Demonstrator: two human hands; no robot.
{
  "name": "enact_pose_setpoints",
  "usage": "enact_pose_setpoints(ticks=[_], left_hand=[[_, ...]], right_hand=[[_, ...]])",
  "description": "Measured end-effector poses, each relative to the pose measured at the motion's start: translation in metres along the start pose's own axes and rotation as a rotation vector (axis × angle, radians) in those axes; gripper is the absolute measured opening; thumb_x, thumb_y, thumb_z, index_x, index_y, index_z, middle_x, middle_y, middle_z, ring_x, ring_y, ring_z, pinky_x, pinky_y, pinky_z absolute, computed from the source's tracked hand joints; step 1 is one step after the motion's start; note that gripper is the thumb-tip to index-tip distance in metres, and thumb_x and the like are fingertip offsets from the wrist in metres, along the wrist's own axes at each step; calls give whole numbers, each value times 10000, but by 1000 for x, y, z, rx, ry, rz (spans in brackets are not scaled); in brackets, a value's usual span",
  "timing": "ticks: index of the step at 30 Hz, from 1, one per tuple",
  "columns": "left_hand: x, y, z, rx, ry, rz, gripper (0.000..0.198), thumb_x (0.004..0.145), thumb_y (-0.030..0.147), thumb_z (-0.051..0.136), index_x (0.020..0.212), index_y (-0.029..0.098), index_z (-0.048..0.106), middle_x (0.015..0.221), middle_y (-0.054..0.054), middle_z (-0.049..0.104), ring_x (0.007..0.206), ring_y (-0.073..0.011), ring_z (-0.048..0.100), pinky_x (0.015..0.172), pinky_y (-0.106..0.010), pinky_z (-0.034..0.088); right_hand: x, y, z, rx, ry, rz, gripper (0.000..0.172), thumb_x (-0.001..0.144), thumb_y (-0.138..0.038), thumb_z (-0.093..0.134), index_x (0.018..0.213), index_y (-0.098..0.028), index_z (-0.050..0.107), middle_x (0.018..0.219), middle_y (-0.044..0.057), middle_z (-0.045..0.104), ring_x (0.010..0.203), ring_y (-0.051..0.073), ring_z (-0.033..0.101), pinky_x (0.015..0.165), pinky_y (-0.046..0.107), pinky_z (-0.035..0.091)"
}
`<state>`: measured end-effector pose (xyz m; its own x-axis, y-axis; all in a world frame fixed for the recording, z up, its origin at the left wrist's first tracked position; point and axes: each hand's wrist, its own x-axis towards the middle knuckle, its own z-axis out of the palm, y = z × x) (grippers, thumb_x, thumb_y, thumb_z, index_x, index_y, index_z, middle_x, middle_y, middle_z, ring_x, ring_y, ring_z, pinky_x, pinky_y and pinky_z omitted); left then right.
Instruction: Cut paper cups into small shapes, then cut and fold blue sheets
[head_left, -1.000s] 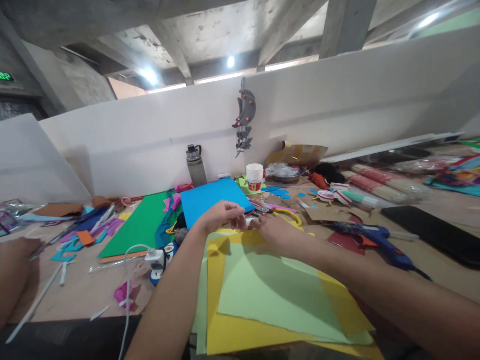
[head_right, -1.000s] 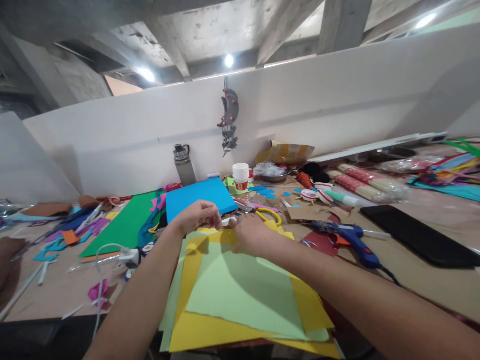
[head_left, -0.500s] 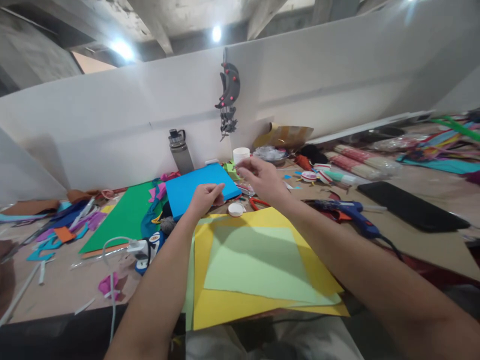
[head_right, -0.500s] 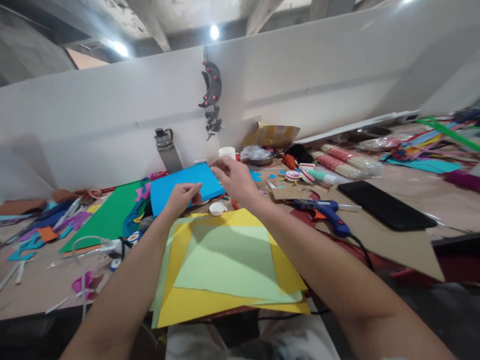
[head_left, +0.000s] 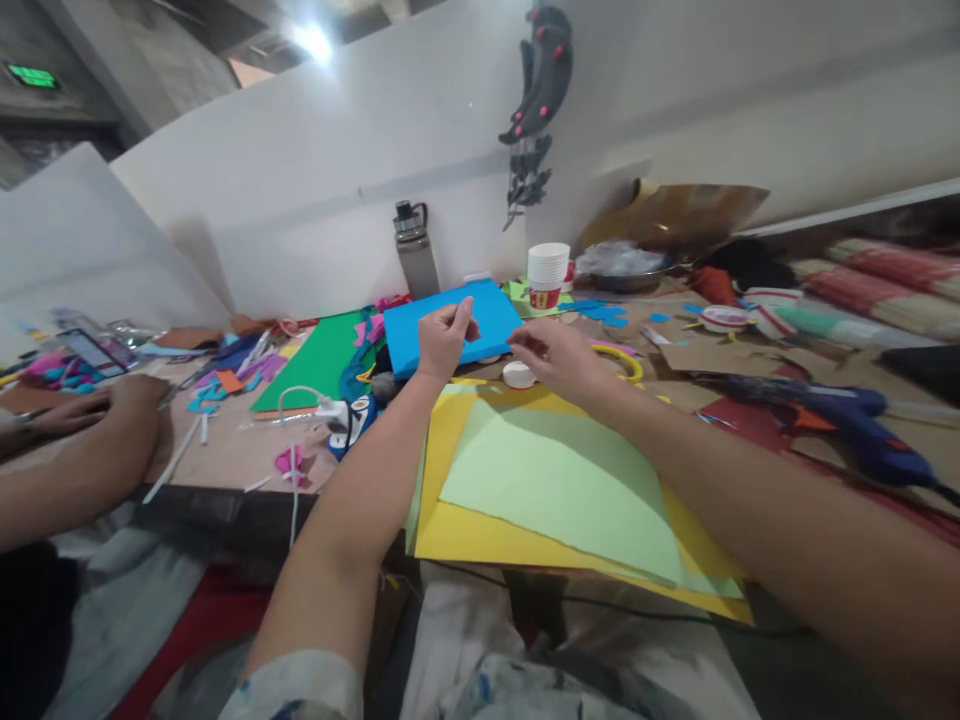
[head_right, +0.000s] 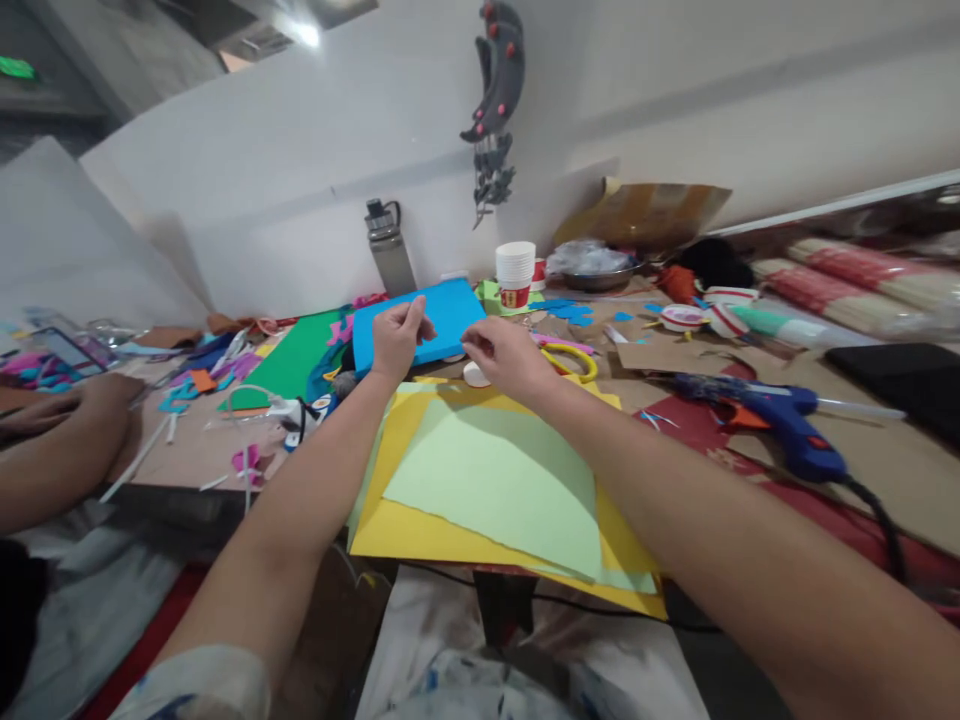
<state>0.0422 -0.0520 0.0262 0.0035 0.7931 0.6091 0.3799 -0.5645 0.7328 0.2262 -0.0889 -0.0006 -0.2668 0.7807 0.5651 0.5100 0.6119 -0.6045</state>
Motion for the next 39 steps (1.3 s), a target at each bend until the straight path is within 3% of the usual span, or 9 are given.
enact_pose_setpoints(ticks=[6, 14, 20, 23, 27, 30, 34, 37, 39], left_hand=[[-1, -3, -2, -33, 30, 3, 528, 881, 536, 483, 515, 172, 592, 511, -10, 597, 492, -95, 536, 549, -238, 411], [0, -9, -2, -26, 37, -16, 519, 884, 519, 479, 508, 182, 595, 502, -9, 607, 454, -93, 508, 541, -238, 414], [-3, 14, 3, -59, 13, 38, 471, 872, 462, 532, 504, 179, 615, 514, -21, 618, 463, -99, 498, 512, -239, 401], [-13, 36, 8, -139, -223, 97, 468, 881, 435, 528, 503, 174, 618, 502, -24, 610, 479, -102, 514, 511, -231, 400], [-33, 57, 21, -67, -850, 266, 305, 846, 366, 603, 635, 161, 682, 605, -35, 670, 552, -109, 574, 548, -223, 411], [-44, 61, 32, 16, -914, 321, 277, 857, 345, 588, 673, 158, 677, 639, -35, 668, 584, -109, 571, 585, -229, 417], [-49, 59, 40, 125, -805, 312, 258, 855, 411, 581, 884, 182, 697, 936, -83, 704, 873, -184, 629, 735, -282, 481], [-54, 59, 44, 276, -853, 350, 526, 767, 539, 655, 1186, 222, 626, 1248, -126, 614, 1176, -282, 530, 958, -409, 438], [-59, 59, 47, 374, -946, 376, 662, 725, 606, 661, 1261, 225, 585, 1282, -142, 591, 1191, -317, 518, 995, -454, 407]], right_hand=[[2, -5, -11, 29, 21, 3, 168, 849, -351, 565, 844, -239, 691, 853, 61, 665, 779, 210, 575, 772, 368, 464], [25, 17, -65, 588, 645, 199, 92, 836, -317, 572, 831, -233, 610, 718, 0, 593, 611, 122, 535, 623, 279, 453], [30, 30, -110, 737, 636, 242, 232, 877, -472, 476, 880, -262, 575, 802, 8, 623, 696, 136, 593, 601, 265, 468], [31, 26, -121, 908, 619, 214, 291, 868, -515, 507, 844, -239, 595, 718, -16, 609, 629, 113, 585, 565, 240, 466], [33, 15, -122, 1173, 579, 223, 277, 833, -476, 612, 770, -206, 603, 603, -52, 567, 503, 72, 522, 504, 204, 441], [33, 10, -122, 1246, 575, 235, 265, 829, -448, 634, 742, -201, 594, 572, -63, 548, 473, 61, 497, 489, 195, 426], [35, 11, -115, 1245, 585, 224, 244, 812, -419, 651, 733, -198, 585, 571, -68, 529, 467, 59, 476, 484, 194, 416], [35, 11, -98, 1227, 530, 225, 232, 776, -404, 670, 728, -188, 599, 586, -59, 532, 483, 61, 463, 478, 193, 401], [34, 9, -83, 1181, 461, 213, 235, 741, -398, 696, 728, -179, 612, 606, -51, 543, 509, 61, 468, 485, 189, 390]])
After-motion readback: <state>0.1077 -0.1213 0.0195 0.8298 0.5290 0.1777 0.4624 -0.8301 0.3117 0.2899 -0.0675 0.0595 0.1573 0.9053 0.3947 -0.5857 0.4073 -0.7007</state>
